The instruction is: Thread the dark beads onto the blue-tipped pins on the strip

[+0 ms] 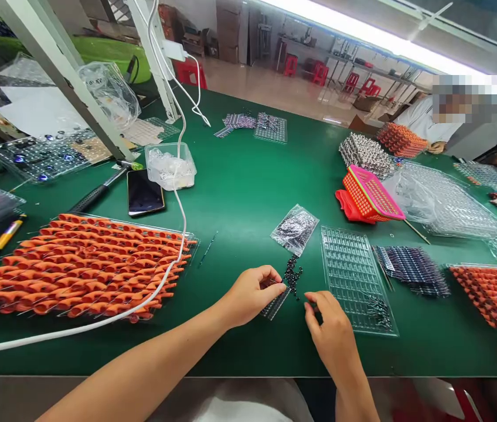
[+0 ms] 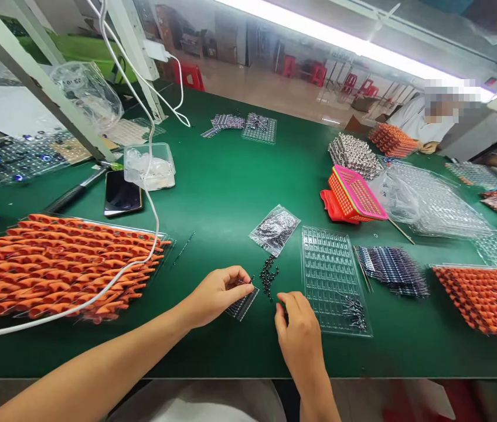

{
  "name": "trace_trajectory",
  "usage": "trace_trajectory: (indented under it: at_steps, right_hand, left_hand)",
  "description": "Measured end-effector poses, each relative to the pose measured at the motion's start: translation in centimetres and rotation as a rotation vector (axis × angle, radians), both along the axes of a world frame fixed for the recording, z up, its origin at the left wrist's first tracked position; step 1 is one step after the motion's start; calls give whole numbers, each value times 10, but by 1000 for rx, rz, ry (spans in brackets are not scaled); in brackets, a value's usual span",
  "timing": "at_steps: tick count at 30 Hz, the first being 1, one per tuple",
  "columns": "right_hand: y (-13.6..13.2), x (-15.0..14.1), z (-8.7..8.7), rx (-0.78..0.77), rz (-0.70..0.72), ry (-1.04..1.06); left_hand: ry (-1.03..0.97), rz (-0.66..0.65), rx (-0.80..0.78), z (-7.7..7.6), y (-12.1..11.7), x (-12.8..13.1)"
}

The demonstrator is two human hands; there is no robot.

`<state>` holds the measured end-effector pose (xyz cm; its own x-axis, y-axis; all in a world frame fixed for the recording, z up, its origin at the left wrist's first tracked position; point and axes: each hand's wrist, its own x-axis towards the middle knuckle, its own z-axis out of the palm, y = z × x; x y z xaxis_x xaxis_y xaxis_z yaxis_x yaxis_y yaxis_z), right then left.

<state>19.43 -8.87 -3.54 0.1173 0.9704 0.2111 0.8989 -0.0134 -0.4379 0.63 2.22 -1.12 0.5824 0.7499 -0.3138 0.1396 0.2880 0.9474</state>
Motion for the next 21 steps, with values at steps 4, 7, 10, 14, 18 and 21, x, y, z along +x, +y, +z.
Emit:
trace_trajectory:
  at_steps: [4, 7, 10, 14, 18, 21]
  right_hand:
    - [6, -2, -1, 16, 29, -34]
    - [8, -3, 0, 10, 43, -45]
    - [7, -3, 1, -3, 56, -39]
    - [3, -5, 3, 2, 48, -36]
    - [-1, -6, 0, 3, 20, -45]
    - [-2, -8, -4, -14, 2, -48]
  left_hand:
    - [2, 3, 7, -3, 1, 0]
    - [6, 4, 16, -4, 1, 0]
    - [12, 9, 23, -4, 1, 0]
    - [13, 5, 21, -2, 1, 0]
    - [19, -1, 21, 0, 0, 0]
    - [14, 0, 14, 0, -1, 0]
